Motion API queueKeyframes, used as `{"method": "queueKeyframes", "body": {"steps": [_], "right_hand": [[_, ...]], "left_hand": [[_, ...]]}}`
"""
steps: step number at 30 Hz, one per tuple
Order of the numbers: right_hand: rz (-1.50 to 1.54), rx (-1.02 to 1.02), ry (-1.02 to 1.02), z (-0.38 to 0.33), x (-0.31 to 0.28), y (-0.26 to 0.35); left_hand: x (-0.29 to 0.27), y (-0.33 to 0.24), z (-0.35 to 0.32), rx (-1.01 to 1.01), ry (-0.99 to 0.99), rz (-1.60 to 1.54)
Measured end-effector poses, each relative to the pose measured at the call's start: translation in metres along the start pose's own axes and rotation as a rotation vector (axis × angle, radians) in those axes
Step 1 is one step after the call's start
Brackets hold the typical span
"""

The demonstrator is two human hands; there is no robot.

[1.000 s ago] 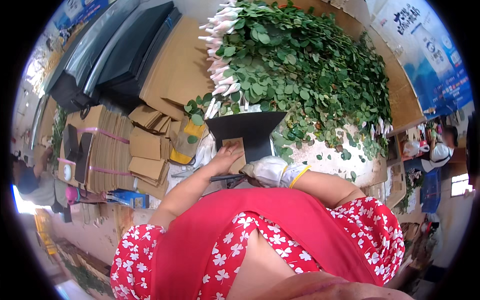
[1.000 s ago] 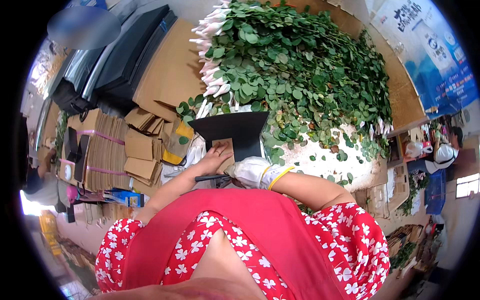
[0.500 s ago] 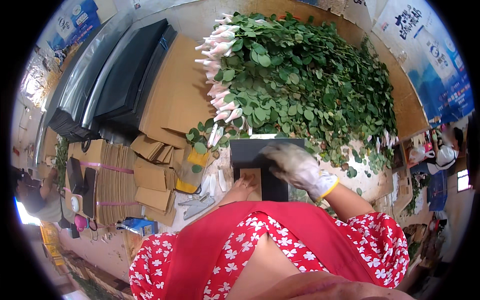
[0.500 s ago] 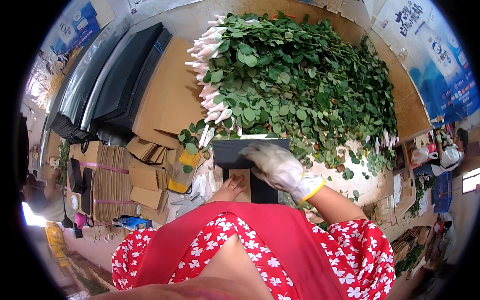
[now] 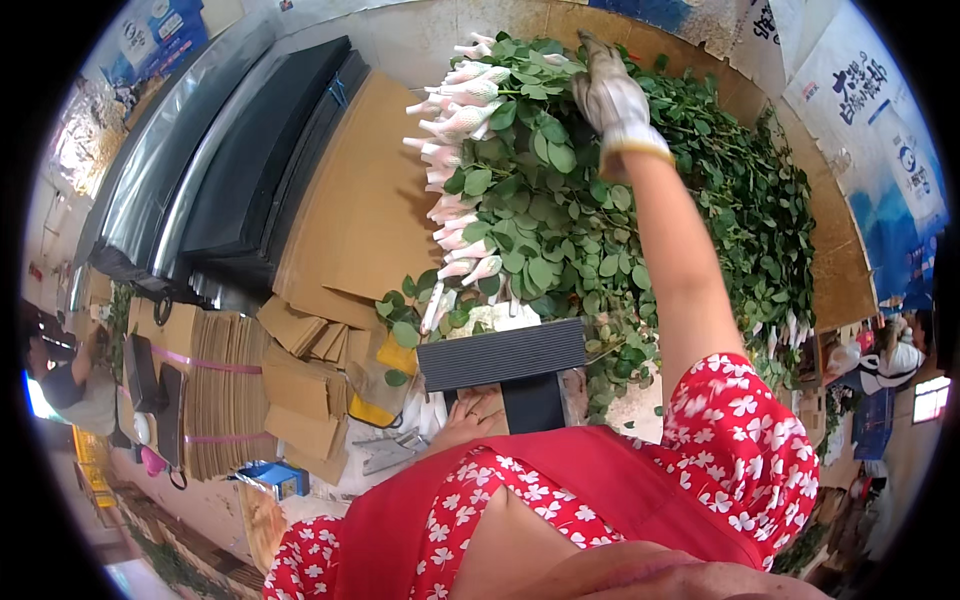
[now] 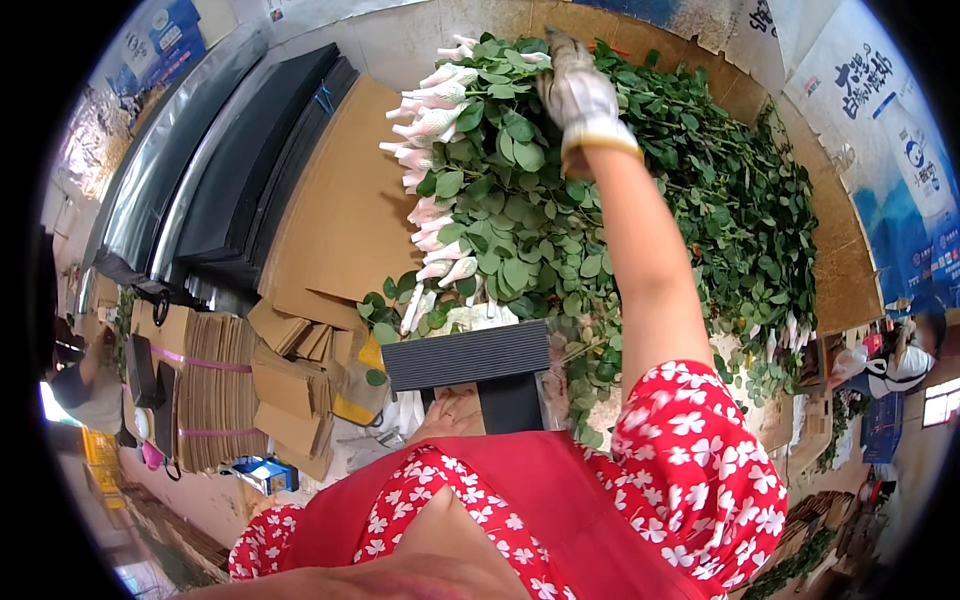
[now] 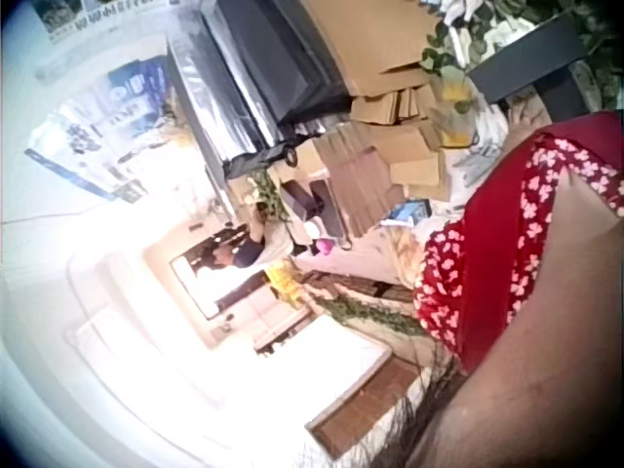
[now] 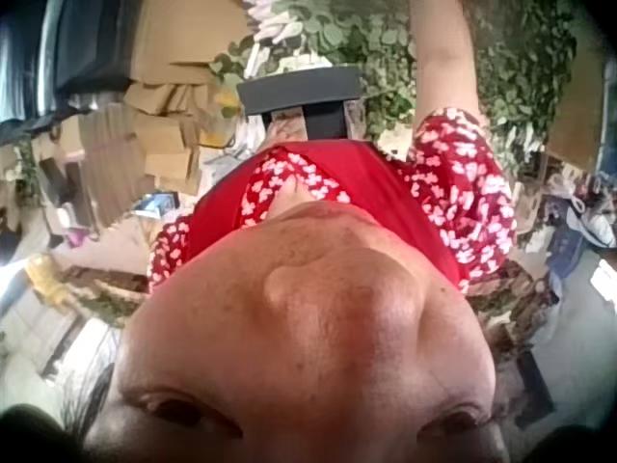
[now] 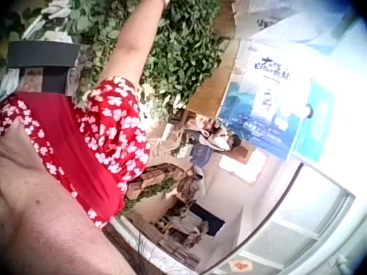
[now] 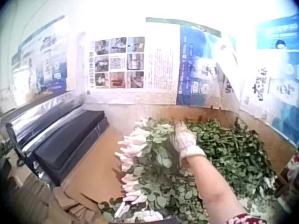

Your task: The person places roses into cardboard sleeves, staples the sleeves shut by hand using a stapler, and moves the completed bundles into boxes at a work station.

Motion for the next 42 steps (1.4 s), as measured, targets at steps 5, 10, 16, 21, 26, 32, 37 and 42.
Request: {"method": "queueKeyframes", "body": {"steps": [5,10,16,21,26,32,37,42], "right_hand": [[-0.129,0.204,0.73,0.042,0.021,-0.022],[0.209,0.067,0.336,0.044,-0.035,0.006],[-0.226,0.158,0.887,-0.021,-0.023,0.023],[-0.103,0.051,0.502,0.031,-0.077,0.01],[0.083,0.014,0.242,0.032,-0.079,0.012],[-0.192,-0.142,0.729,-0.066,-0.059,0.023],[-0.009,-0.286,0.69,-0.091,-0.062,0.04],[0.344,-0.111,0.826,-0.071,-0.063,0.033]], "left_hand": [[-0.038,0.02,-0.002,0.061,0.078,-0.385],[-0.181,0.016,-0.061,-0.089,0.102,-1.053],[-0.272,0.02,-0.006,-0.018,-0.502,-0.986],[-0.308,0.06,0.012,-0.065,-0.668,-0.78],[-0.322,0.094,0.111,0.13,-0.74,-1.431],[-0.269,0.114,0.185,0.052,-0.933,-2.152],[-0.228,0.16,0.149,0.34,-0.694,-2.143],[-0.294,0.095,0.158,0.328,-0.64,-1.799]]}}
Point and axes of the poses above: each hand's wrist, its own z-axis towards the middle knuckle, its own x-axis out of the palm, y = z × x, the point moved 1 cm from there along z, towards the middle knuckle, and after that the axes turned 12 degrees about x, right-handed, at the moved point
